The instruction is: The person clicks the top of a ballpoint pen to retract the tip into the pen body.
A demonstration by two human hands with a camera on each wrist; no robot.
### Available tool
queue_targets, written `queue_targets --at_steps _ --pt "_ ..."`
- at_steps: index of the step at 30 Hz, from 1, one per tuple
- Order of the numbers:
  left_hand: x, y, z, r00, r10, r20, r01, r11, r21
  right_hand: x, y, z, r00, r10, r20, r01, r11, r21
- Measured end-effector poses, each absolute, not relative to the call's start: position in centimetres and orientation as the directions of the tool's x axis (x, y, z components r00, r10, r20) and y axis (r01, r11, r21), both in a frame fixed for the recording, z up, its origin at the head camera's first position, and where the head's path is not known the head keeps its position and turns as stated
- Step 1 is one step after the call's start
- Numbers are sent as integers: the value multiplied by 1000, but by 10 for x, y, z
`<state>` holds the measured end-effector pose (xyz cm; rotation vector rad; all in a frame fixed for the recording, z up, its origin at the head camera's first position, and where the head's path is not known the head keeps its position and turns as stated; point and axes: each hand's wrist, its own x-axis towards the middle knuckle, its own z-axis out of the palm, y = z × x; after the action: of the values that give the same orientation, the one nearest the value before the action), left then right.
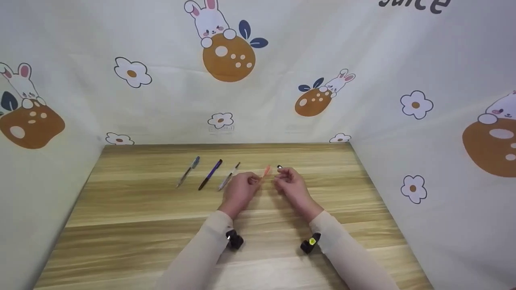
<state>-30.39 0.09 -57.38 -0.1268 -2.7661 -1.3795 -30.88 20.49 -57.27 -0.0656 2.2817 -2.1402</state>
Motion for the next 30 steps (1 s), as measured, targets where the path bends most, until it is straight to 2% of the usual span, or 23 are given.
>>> queue_targets --at_steps 8,14,20,30 --pt "-304 1 -571 -995 80 55 82 380 921 -327 191 -564 -999 45 -10 11 33 -999" --pt "-302 3 -565 -995 96 32 56 262 963 -336 182 -558 -999 49 -23 20 -68 -997" --pt "-300 6 -561 -996 83 31 49 228 972 -338 177 -551 -997 64 -41 32 -128 -991" --pt "-299 7 -561 -996 60 61 73 212 975 -342 174 -551 -996 61 -70 61 -129 -990"
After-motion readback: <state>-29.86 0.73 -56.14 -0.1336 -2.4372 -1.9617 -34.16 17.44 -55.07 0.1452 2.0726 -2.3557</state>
